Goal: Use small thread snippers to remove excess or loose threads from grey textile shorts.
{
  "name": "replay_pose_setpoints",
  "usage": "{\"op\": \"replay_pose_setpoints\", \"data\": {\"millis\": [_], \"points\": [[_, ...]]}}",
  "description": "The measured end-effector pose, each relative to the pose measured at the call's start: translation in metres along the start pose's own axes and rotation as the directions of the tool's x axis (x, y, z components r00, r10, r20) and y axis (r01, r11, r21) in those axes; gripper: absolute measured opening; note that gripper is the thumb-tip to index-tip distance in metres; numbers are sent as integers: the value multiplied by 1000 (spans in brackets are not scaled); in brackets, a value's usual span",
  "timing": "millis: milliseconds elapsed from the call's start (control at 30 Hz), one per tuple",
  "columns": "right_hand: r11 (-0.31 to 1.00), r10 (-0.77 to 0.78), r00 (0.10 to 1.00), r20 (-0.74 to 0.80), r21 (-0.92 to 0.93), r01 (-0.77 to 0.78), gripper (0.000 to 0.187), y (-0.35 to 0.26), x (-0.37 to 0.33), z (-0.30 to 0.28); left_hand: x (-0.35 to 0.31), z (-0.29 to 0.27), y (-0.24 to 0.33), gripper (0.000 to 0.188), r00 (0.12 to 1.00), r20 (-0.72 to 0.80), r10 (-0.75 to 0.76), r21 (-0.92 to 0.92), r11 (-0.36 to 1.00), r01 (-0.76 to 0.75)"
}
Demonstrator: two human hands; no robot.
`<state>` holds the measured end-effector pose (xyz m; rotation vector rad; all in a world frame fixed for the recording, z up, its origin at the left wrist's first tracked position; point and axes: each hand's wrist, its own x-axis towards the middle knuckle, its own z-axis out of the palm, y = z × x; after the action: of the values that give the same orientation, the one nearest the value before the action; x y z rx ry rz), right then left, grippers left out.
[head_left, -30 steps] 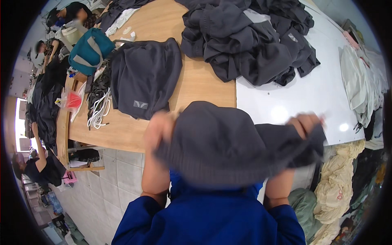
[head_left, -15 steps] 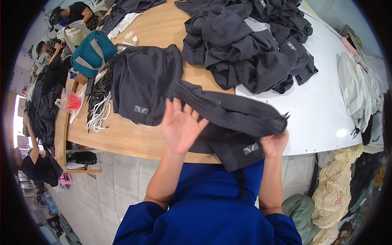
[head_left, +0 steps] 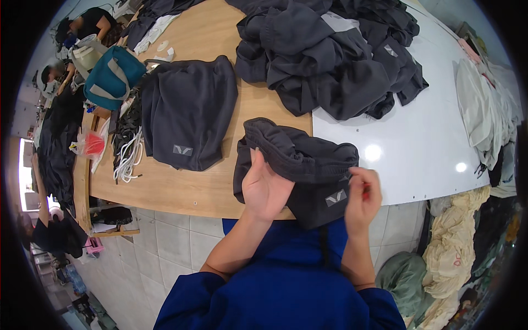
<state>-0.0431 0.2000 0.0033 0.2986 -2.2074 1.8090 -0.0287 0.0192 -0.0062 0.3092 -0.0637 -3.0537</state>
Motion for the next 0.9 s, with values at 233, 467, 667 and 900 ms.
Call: {"op": "replay_pose_setpoints", "data": {"millis": [233,467,667,900], "points": [[995,-74,984,160,81,61,23,-13,8,40,-4,3,-7,46,971,149,-186,-127,970,205],[934,-335,942,23,-122,335,16,-14,3,32,-24,20,-5,58,978,62,-199,529,838,137],[789,-609,723,326,154,594,20,-34,-15,27,-8,24,9,44,996,-83,-43,362,929,70],[902,13,953,302,408,-142,51,-16,-27,17,-17,33,11,36,997,-72,-30,296,954,50]]}}
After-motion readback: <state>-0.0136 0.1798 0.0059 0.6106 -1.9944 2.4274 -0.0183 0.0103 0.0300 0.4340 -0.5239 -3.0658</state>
